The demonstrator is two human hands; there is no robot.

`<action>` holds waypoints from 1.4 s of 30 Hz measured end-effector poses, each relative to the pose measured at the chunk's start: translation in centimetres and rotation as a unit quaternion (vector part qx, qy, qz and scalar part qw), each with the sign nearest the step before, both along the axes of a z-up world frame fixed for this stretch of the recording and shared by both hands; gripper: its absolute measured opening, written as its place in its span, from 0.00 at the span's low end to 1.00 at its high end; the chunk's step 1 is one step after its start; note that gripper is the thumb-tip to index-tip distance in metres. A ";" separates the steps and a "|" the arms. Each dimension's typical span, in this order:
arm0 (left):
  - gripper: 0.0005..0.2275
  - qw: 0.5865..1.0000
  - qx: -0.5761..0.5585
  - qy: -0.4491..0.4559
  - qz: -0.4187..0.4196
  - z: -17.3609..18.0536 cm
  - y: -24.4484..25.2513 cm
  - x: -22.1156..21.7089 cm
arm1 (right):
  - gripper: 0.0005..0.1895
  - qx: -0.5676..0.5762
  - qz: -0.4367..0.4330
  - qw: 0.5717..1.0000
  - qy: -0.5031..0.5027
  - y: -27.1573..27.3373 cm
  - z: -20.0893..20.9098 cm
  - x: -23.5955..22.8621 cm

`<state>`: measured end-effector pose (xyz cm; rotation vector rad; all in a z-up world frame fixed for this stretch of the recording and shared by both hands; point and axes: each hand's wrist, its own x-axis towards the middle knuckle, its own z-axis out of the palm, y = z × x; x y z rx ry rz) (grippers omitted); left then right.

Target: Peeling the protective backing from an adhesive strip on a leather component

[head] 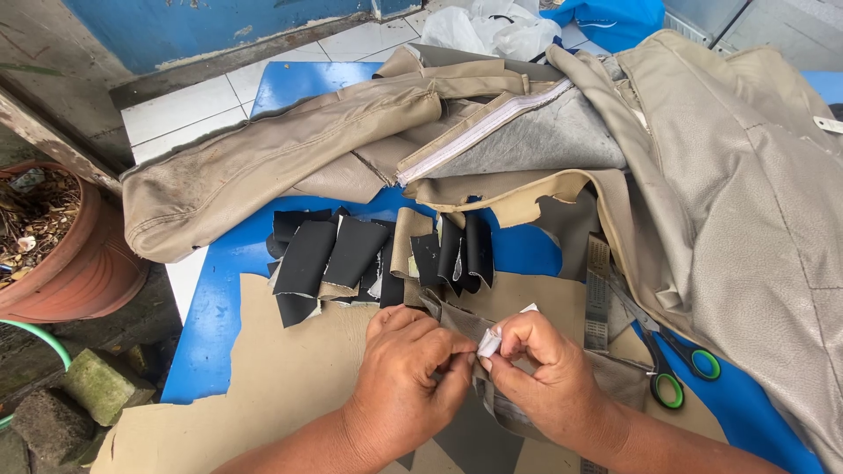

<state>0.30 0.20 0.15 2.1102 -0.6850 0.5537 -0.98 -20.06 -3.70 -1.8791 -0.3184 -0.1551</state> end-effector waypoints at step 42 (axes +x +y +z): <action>0.30 0.895 -0.253 0.353 -0.102 0.0 -0.6 -0.4 | 0.07 -0.213 0.044 0.943 -0.252 0.7 5.5 1.5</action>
